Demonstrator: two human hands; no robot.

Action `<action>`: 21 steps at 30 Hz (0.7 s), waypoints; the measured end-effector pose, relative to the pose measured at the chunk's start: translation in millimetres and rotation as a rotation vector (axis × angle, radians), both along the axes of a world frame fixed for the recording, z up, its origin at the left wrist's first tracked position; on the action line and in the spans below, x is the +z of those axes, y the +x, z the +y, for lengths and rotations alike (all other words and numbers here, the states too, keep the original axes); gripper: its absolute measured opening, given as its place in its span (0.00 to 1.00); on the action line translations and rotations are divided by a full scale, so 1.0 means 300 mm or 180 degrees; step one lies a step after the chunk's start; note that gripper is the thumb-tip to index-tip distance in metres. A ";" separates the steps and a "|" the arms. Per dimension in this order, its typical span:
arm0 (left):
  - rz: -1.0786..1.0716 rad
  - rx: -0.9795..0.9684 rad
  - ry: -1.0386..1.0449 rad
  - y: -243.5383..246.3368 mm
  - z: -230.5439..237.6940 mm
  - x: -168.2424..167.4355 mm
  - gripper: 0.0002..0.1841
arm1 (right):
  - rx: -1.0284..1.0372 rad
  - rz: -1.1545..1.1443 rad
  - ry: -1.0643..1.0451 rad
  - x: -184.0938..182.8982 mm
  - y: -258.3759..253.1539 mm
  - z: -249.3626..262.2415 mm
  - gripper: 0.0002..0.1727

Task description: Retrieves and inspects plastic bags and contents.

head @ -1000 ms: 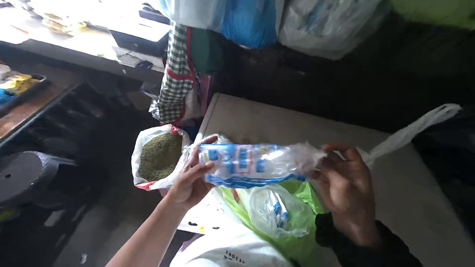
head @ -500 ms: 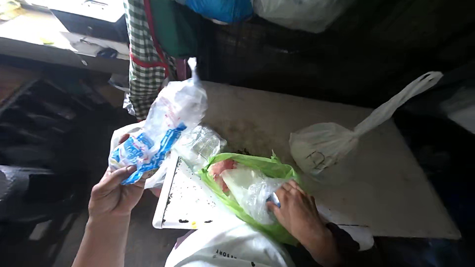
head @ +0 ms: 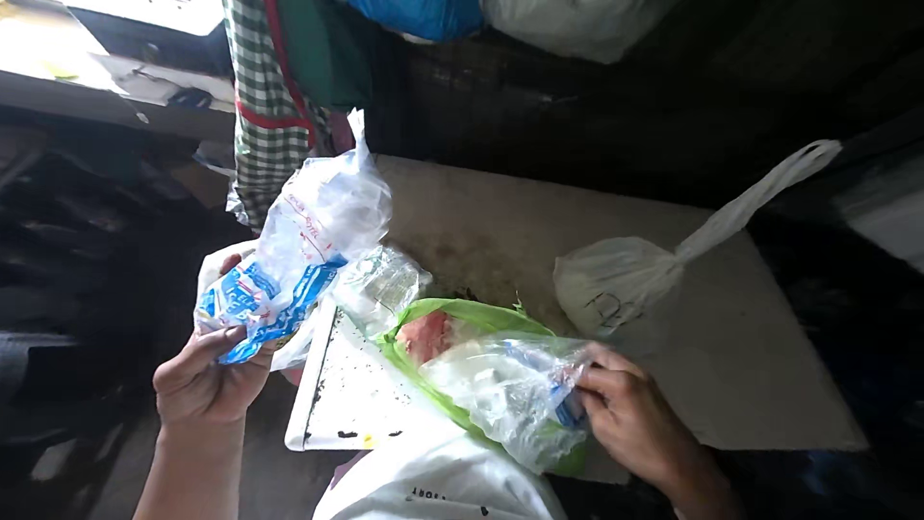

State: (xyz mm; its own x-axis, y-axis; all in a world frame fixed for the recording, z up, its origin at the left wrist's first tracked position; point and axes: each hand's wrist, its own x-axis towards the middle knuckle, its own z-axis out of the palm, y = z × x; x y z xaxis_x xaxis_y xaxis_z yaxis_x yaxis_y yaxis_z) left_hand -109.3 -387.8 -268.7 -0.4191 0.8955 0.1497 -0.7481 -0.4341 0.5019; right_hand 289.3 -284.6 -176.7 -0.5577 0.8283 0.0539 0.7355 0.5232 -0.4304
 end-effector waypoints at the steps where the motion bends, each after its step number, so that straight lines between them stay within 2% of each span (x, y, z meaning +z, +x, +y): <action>1: -0.0010 -0.0019 0.0013 0.006 0.005 -0.003 0.15 | -0.0034 -0.0173 -0.0236 0.000 -0.016 -0.010 0.11; 3: -0.0122 -0.0064 0.0048 0.018 0.016 -0.005 0.17 | -0.0123 -0.0591 -0.0791 -0.019 -0.049 -0.027 0.13; 4: -0.0163 -0.0100 0.0066 0.022 0.020 -0.006 0.17 | -0.0153 -0.0705 -0.0962 -0.044 -0.059 -0.035 0.20; 5: -0.0189 -0.0141 0.0073 0.024 0.022 -0.006 0.16 | -0.0175 -0.0690 -0.0922 -0.080 -0.065 -0.045 0.24; 7: -0.0221 -0.0194 0.0071 0.027 0.023 -0.004 0.13 | -0.0324 -0.0543 -0.0466 -0.161 -0.073 -0.058 0.23; 9: -0.0181 -0.0219 0.0072 0.022 0.026 -0.004 0.13 | -0.0564 -0.0432 -0.0355 -0.175 -0.072 -0.060 0.24; 10: -0.0162 -0.0171 0.0034 0.018 0.029 -0.004 0.13 | -0.0584 -0.0255 -0.0395 -0.155 -0.056 -0.059 0.26; 13: -0.0084 0.0033 -0.0161 0.003 0.026 -0.002 0.15 | -0.0271 0.0361 -0.0056 -0.052 0.031 -0.040 0.17; 15: -0.0097 0.0114 -0.0264 -0.007 0.023 -0.007 0.16 | -0.0124 0.0853 -0.0252 0.048 0.117 -0.029 0.20; 16: -0.0107 0.0117 -0.0295 -0.009 0.023 -0.012 0.16 | -0.0200 0.1118 -0.0406 0.099 0.153 -0.031 0.21; 18: -0.0023 0.0025 -0.0293 -0.010 0.031 -0.027 0.17 | -0.0650 0.1530 -0.0310 0.185 0.187 -0.047 0.16; 21: 0.0157 -0.0042 -0.0255 0.013 0.065 -0.038 0.27 | -0.1107 0.2148 0.0039 0.235 0.221 -0.034 0.16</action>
